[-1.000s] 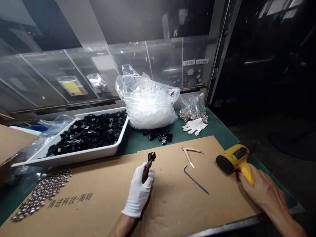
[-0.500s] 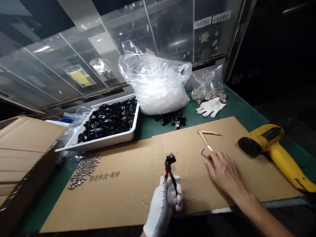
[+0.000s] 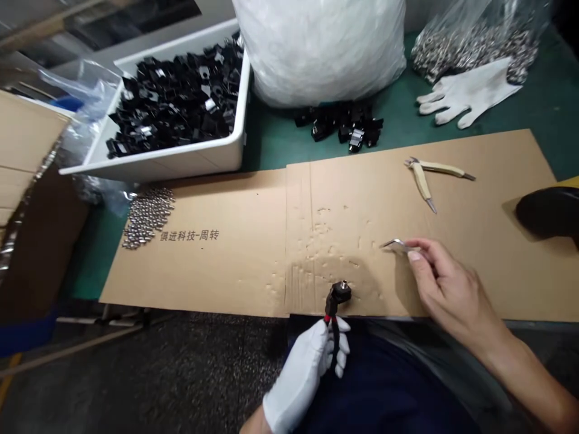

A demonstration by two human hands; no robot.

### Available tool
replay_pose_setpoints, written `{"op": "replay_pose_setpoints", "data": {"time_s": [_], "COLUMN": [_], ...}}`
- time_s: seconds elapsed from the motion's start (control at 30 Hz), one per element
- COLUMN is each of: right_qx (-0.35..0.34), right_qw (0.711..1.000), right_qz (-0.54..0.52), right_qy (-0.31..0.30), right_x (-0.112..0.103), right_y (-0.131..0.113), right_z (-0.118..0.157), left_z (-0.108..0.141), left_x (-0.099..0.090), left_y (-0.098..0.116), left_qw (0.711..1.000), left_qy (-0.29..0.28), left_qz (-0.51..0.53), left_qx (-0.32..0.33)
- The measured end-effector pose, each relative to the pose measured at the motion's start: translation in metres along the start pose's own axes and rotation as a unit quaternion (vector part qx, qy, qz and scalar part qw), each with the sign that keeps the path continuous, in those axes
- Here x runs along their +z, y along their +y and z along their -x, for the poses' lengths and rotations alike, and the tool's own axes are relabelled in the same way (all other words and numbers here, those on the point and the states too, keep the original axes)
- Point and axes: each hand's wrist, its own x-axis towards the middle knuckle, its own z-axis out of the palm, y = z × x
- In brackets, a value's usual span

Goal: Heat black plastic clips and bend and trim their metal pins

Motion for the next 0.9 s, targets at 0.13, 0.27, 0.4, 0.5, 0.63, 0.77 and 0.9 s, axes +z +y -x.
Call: {"op": "replay_pose_setpoints", "data": {"time_s": [0.13,0.27,0.4,0.5,0.63,0.77,0.9], "right_qx": [-0.024,-0.048,-0.064,-0.080,-0.082,-0.068,-0.058], "right_qw": [0.988,0.972,0.972,0.970,0.970,0.968,0.960], "right_qz": [-0.125,-0.168,-0.164,-0.159,-0.156,-0.151,-0.167], "right_qy": [-0.090,-0.154,-0.157,-0.165,-0.169,-0.186,-0.219], "right_x": [0.004,0.002,-0.002,-0.002,-0.004,-0.008,-0.011], "right_y": [-0.023,-0.036,-0.041,-0.042,-0.042,-0.042,-0.041], "right_z": [0.016,0.020,0.015,0.012,0.009,0.006,0.001], "left_z": [0.002,0.002,0.002,0.002,0.001,0.002,0.003], "left_x": [-0.001,0.005,0.010,0.010,0.008,0.007,0.002], "left_y": [0.002,0.011,0.018,0.019,0.017,0.018,0.016], "left_qw": [0.997,0.992,0.984,0.978,0.973,0.968,0.957], "left_qy": [0.001,0.015,0.015,0.018,0.028,0.032,0.032], "left_qz": [-0.073,-0.123,-0.175,-0.205,-0.229,-0.250,-0.287], "left_qx": [0.005,-0.011,0.009,0.016,-0.003,-0.012,-0.007]}}
